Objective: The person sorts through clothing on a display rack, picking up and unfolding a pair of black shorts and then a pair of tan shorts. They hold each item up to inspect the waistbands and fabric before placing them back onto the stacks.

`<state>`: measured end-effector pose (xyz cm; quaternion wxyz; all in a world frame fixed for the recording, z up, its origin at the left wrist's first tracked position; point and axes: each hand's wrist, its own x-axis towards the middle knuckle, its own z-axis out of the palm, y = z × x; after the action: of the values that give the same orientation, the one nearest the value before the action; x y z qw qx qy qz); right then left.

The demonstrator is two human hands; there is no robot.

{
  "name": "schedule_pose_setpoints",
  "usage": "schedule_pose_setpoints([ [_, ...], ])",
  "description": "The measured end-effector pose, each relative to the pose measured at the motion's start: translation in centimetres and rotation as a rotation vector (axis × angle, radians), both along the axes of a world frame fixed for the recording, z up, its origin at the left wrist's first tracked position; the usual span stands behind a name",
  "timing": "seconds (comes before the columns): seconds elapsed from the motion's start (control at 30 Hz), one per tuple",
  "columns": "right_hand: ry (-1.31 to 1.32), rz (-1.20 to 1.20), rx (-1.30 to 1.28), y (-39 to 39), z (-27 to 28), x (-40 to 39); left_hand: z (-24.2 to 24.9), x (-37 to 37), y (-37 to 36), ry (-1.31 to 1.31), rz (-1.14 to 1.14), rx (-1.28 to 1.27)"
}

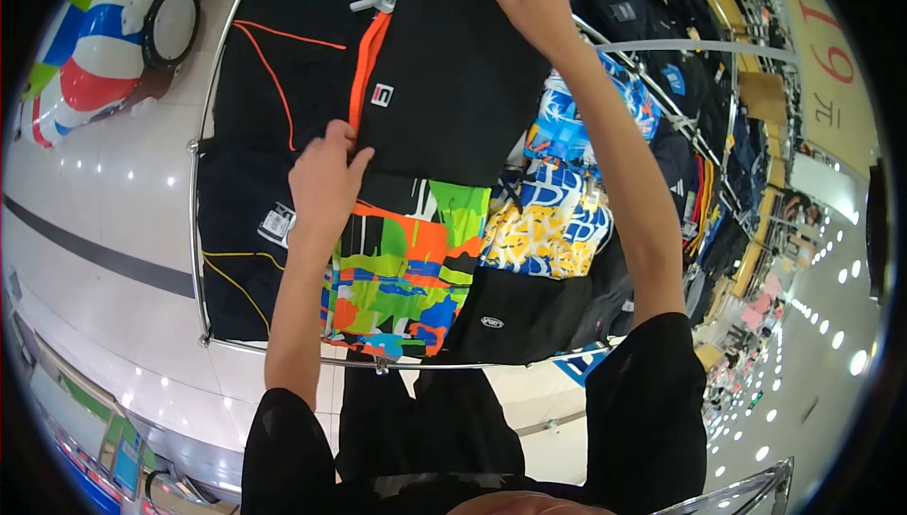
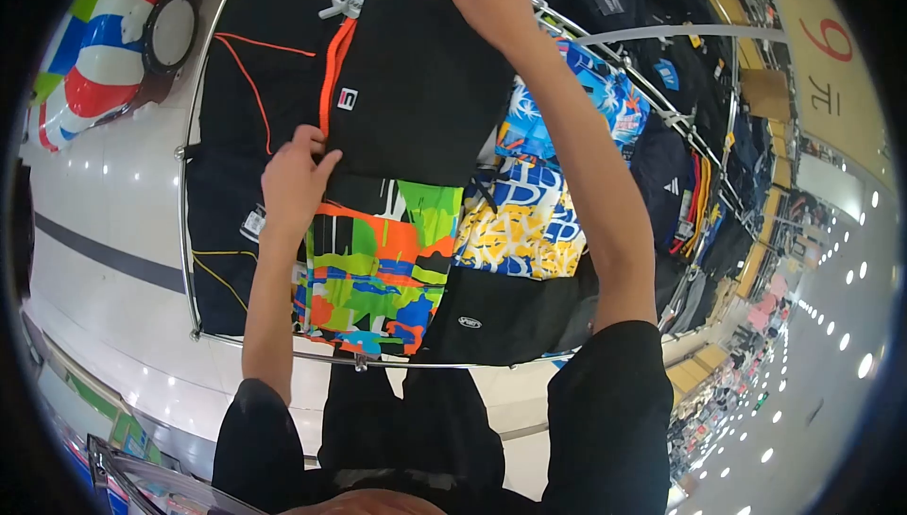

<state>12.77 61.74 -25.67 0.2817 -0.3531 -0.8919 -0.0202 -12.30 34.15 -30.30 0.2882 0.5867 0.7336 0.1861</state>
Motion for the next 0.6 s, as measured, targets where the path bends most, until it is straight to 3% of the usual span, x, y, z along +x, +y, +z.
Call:
schedule_pose_setpoints([
  [0.03,-0.013,-0.054,-0.012,-1.7,0.1,1.9,0.7,0.5,0.5,0.018,0.026,0.084],
  [0.13,-0.107,-0.126,-0.015,-6.6,-1.1,4.5,2.1,4.1,1.7,0.073,-0.306,0.437],
  [0.2,-0.152,-0.149,0.017,-7.9,-2.3,5.1,0.2,8.0,2.0,0.047,-0.669,0.514],
  [0.3,-0.145,-0.186,0.052,-8.0,-6.2,4.6,-1.9,11.2,2.5,0.171,-0.973,0.52],
  [0.43,-0.016,-0.226,-0.094,-6.4,-11.6,5.9,-3.8,11.4,3.2,0.158,-1.045,0.415],
  [0.57,-0.029,-0.242,-0.018,-6.9,-9.3,6.3,-2.0,11.7,3.4,0.236,-1.06,0.448],
  [0.6,0.133,-0.281,-0.095,-8.2,-7.1,6.4,-1.2,11.0,3.7,0.275,-1.067,0.475],
])
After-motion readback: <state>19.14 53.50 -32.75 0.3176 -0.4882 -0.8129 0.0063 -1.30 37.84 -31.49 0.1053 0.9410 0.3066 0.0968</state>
